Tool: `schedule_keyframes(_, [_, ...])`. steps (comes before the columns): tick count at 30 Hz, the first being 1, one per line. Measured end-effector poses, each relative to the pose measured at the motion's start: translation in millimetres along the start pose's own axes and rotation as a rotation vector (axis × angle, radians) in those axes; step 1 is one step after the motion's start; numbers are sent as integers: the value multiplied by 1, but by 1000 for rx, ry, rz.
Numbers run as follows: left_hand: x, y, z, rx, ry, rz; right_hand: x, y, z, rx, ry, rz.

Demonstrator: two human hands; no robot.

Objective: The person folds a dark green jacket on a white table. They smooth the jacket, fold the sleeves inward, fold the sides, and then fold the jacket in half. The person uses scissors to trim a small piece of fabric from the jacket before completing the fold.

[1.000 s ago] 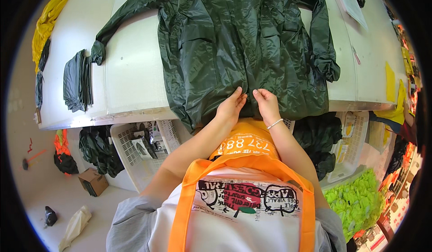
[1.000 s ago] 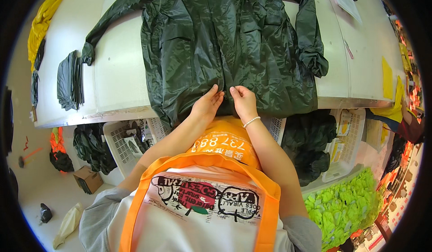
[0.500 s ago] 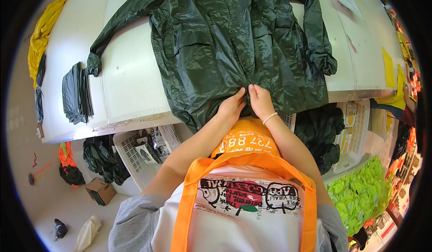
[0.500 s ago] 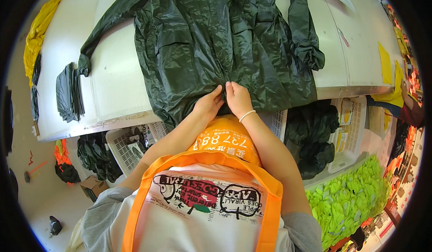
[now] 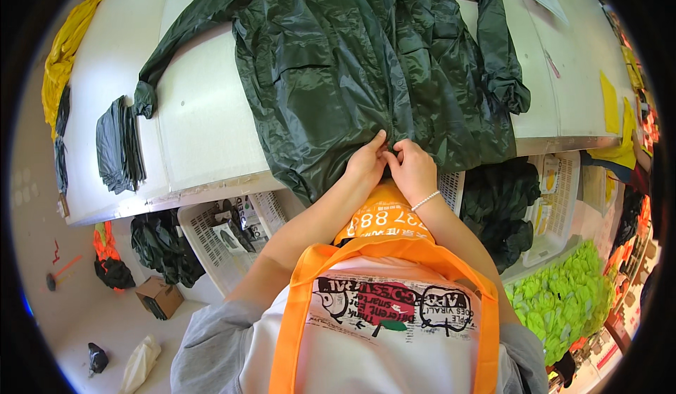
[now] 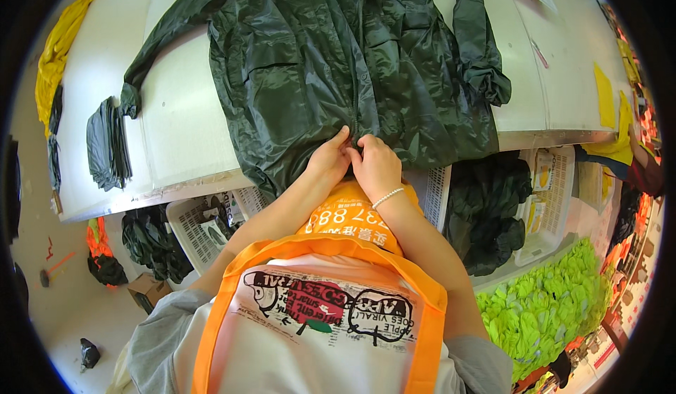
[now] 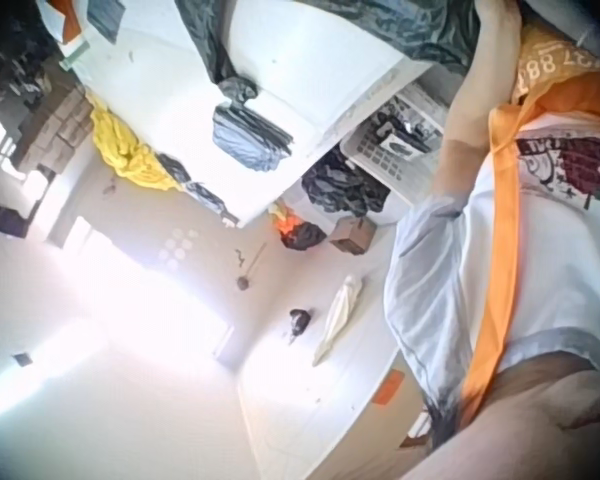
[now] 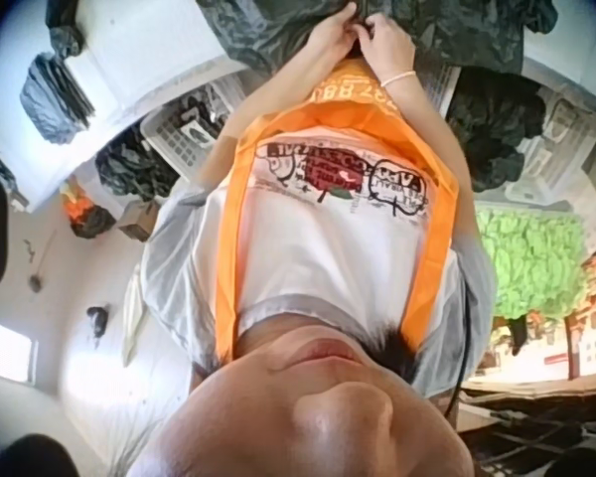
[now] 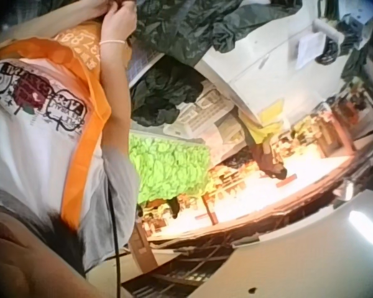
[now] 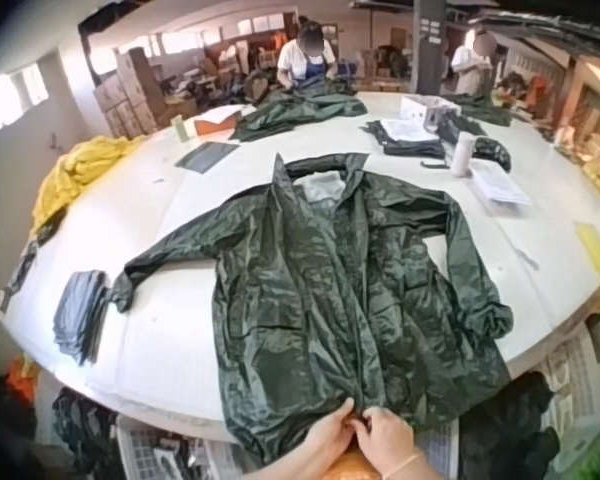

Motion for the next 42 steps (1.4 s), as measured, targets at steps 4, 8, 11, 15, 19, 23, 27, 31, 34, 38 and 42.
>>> schedule_keyframes(4, [3, -4, -1, 27, 4, 54, 18, 1, 16, 38, 133, -9])
schedule_keyframes(8, [3, -9, 1, -22, 26, 53, 32, -4, 30, 538, 997, -346])
schedule_keyframes(11, [-2, -3, -1, 5, 3, -6, 37, -12, 34, 778, 1400, -381])
schedule_keyframes(15, [0, -9, 2, 43, 30, 26, 40, -13, 34, 748, 1414, -349])
schedule_keyframes(19, [-4, -13, 4, 59, 43, 10, 40, -9, 35, 734, 1461, -258])
schedule_keyframes(23, [-8, -11, 3, 55, 17, -60, 38, -7, 31, 738, 1453, -230])
schedule_keyframes(27, [-7, -14, 1, 92, 36, -49, 43, -8, 30, 753, 1507, -206])
schedule_keyframes(31, [-5, -24, 0, 98, 133, 52, 43, -10, 26, 784, 1569, -180])
schedule_keyframes(34, [3, -38, 3, 73, 288, 167, 44, -8, 29, 802, 1533, -185])
schedule_keyframes(38, [-10, -38, 3, 32, 330, 171, 28, 9, 25, 441, 889, -313])
schedule_keyframes(42, [-38, -29, -8, 89, 179, 108, 9, 26, -5, -392, 70, -199])
Point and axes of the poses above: each hand's wrist, its own y-axis towards the middle knuckle, its own x-axis out of the palm, z = x × y, the point moved 4 cm from there along y, towards the middle knuckle, and after that the axes turned 5 degrees about -y, right-handed, at the moved point
